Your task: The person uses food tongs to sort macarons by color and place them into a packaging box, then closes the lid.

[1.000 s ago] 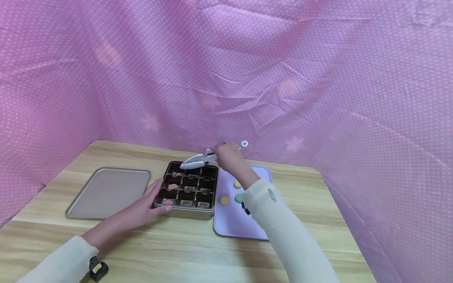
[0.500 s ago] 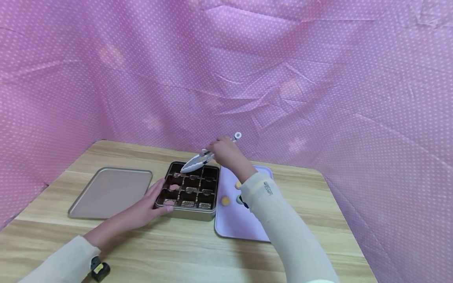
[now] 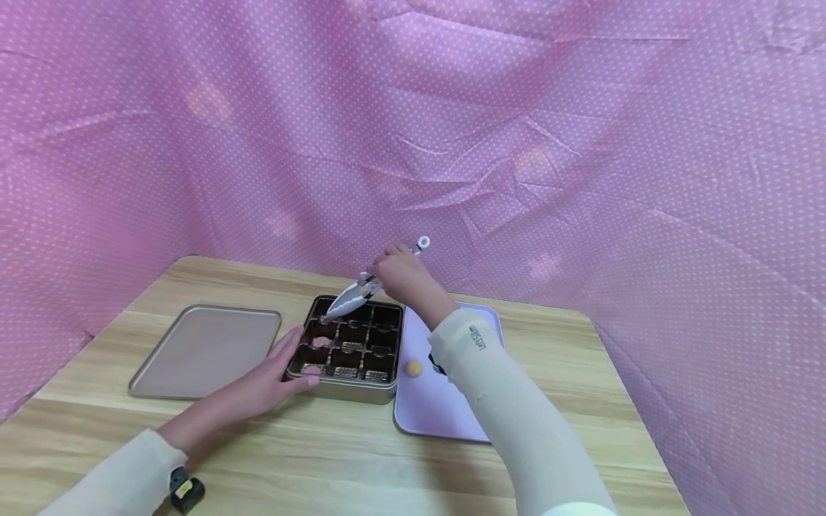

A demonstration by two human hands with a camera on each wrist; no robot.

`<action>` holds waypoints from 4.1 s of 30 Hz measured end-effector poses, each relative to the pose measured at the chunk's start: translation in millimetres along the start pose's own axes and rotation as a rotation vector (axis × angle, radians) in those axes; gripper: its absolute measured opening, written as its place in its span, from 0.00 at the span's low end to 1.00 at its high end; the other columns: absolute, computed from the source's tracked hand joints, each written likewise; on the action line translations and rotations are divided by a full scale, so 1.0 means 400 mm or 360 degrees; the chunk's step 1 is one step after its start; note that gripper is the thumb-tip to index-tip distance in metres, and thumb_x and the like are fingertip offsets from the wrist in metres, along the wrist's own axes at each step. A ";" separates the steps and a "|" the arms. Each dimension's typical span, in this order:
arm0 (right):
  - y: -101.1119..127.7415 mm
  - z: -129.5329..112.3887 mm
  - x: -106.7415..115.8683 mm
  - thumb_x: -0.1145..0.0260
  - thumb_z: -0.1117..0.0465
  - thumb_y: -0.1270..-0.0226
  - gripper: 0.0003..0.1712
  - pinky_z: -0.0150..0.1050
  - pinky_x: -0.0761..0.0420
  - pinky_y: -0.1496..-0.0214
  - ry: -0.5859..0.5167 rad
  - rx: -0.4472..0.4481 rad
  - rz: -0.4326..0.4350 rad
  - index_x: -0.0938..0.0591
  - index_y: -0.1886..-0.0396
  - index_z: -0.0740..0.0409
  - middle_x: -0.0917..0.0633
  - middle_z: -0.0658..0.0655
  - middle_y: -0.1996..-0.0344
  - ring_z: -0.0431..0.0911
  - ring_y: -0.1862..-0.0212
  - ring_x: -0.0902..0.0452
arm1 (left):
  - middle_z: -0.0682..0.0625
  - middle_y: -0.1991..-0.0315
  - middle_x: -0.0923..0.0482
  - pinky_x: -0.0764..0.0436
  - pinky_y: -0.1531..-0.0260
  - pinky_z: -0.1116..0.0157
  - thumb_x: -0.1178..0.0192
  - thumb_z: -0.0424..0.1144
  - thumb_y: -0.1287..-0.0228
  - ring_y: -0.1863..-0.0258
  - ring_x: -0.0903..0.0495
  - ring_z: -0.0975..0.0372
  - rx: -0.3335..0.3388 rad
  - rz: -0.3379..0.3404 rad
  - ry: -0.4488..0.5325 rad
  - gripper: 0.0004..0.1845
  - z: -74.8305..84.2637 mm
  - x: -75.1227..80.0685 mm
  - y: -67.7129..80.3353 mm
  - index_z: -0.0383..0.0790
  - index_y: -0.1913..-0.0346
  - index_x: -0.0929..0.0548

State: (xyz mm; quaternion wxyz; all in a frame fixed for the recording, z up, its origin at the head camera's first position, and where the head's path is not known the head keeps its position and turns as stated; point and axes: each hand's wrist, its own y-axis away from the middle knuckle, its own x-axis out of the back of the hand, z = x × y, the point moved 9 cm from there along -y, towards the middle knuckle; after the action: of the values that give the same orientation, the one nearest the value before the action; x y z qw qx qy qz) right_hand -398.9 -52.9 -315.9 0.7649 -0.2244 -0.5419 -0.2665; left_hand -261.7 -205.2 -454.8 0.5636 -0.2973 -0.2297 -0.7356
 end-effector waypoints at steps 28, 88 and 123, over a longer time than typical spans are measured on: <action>-0.006 -0.017 0.012 0.26 0.61 0.38 0.20 0.43 0.23 0.39 0.0148 0.0112 0.0101 0.14 0.45 0.50 0.13 0.47 0.51 0.48 0.48 0.22 | 0.43 0.18 0.74 0.47 0.28 0.34 0.43 0.72 0.38 0.22 0.54 0.37 0.0027 -0.0003 0.0013 0.61 -0.001 -0.004 0.001 0.53 0.19 0.72; 0.420 0.118 -0.101 0.31 0.64 0.33 0.32 0.57 0.22 0.35 -0.0862 -0.0627 0.0239 0.26 0.31 0.66 0.18 0.63 0.42 0.59 0.37 0.26 | 0.42 0.18 0.75 0.49 0.28 0.33 0.45 0.73 0.37 0.22 0.54 0.35 0.0057 -0.0018 0.0007 0.61 0.008 -0.011 0.012 0.53 0.19 0.73; 0.809 0.170 -0.233 0.26 0.64 0.42 0.34 0.65 0.20 0.45 -0.0716 -0.0941 0.0189 0.25 0.37 0.74 0.19 0.70 0.48 0.65 0.46 0.22 | 0.44 0.18 0.75 0.48 0.28 0.33 0.45 0.74 0.39 0.23 0.53 0.35 0.0075 -0.0016 0.0003 0.61 0.003 -0.011 0.013 0.55 0.19 0.73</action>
State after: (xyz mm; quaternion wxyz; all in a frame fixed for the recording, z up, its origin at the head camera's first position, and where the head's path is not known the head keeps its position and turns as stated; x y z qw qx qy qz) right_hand -261.8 250.4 -400.8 0.5429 -0.5195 -0.5821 -0.3108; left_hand -255.6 -202.8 -457.0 0.5670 -0.2821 -0.2481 -0.7331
